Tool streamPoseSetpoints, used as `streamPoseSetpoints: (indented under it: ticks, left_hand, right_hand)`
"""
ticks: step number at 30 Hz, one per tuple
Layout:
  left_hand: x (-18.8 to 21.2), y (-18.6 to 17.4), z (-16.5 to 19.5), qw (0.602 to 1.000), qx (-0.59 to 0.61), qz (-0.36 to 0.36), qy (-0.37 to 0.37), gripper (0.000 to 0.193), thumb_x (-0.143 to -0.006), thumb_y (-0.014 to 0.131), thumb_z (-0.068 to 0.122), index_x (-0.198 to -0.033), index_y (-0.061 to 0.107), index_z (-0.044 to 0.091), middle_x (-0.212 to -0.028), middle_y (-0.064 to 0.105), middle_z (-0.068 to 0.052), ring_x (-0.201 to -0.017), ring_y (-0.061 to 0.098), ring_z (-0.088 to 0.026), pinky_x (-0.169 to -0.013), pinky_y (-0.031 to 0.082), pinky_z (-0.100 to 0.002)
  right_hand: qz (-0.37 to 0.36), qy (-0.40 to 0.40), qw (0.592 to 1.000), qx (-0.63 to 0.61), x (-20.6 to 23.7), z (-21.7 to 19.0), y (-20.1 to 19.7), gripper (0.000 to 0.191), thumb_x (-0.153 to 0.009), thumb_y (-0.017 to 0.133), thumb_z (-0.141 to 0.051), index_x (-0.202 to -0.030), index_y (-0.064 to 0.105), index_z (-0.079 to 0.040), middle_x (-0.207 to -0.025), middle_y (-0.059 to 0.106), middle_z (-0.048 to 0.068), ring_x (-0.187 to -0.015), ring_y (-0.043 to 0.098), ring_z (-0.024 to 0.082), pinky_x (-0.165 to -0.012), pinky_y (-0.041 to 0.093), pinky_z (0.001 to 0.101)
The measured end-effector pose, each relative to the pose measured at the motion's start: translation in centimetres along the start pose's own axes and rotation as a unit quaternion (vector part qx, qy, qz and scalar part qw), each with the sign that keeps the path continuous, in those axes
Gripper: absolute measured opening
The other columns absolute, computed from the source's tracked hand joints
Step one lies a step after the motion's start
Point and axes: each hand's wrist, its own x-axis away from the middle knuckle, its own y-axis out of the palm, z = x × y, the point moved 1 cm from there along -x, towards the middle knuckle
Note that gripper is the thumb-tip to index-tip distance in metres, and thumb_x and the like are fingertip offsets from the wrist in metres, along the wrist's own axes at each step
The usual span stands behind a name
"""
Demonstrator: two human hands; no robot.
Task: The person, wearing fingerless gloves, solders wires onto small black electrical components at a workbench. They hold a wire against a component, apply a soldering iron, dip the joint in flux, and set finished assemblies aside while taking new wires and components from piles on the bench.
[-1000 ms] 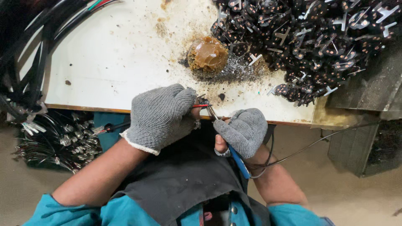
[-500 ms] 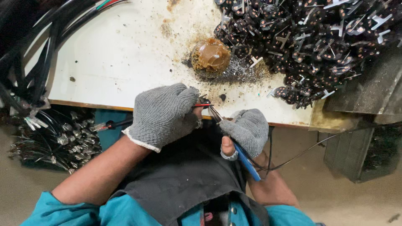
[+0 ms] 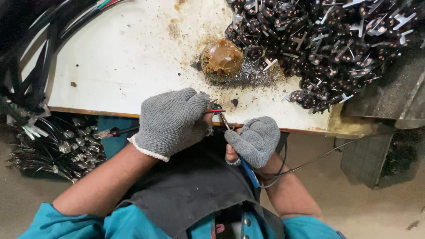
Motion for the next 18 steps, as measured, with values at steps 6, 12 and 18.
streamPoseSetpoints:
  ticks: [6,12,18]
  left_hand:
    - [0.0,0.1,0.3,0.999,0.000,0.033,-0.002,0.019,-0.078,0.078,0.026,-0.080,0.063,0.014,-0.073,0.061,-0.009,-0.062,0.064,-0.033,-0.053,0.048,-0.048]
    - [0.0,0.0,0.3,0.999,-0.006,0.032,-0.002,0.019,-0.080,0.078,0.027,-0.080,0.065,0.014,-0.072,0.062,-0.009,-0.062,0.064,-0.033,-0.053,0.049,-0.048]
    - [0.0,0.0,0.3,0.999,-0.006,0.034,-0.006,0.019,-0.080,0.077,0.027,-0.079,0.065,0.013,-0.073,0.063,-0.010,-0.063,0.065,-0.033,-0.055,0.050,-0.047]
  right_hand:
    - [0.152,-0.250,0.946,0.140,-0.3,0.0,-0.6,0.016,-0.078,0.074,-0.027,-0.089,0.077,-0.016,-0.065,0.063,0.001,-0.059,0.062,0.025,-0.056,0.044,0.0408]
    - [0.250,-0.248,0.935,0.050,-0.7,-0.3,-0.7,0.018,-0.085,0.067,-0.022,-0.092,0.074,-0.009,-0.075,0.064,0.005,-0.068,0.061,0.029,-0.066,0.047,0.0423]
    - [0.264,-0.228,0.937,0.007,-0.2,-1.1,-1.1,0.019,-0.094,0.065,-0.021,-0.096,0.072,-0.004,-0.076,0.062,0.006,-0.071,0.060,0.030,-0.070,0.050,0.0446]
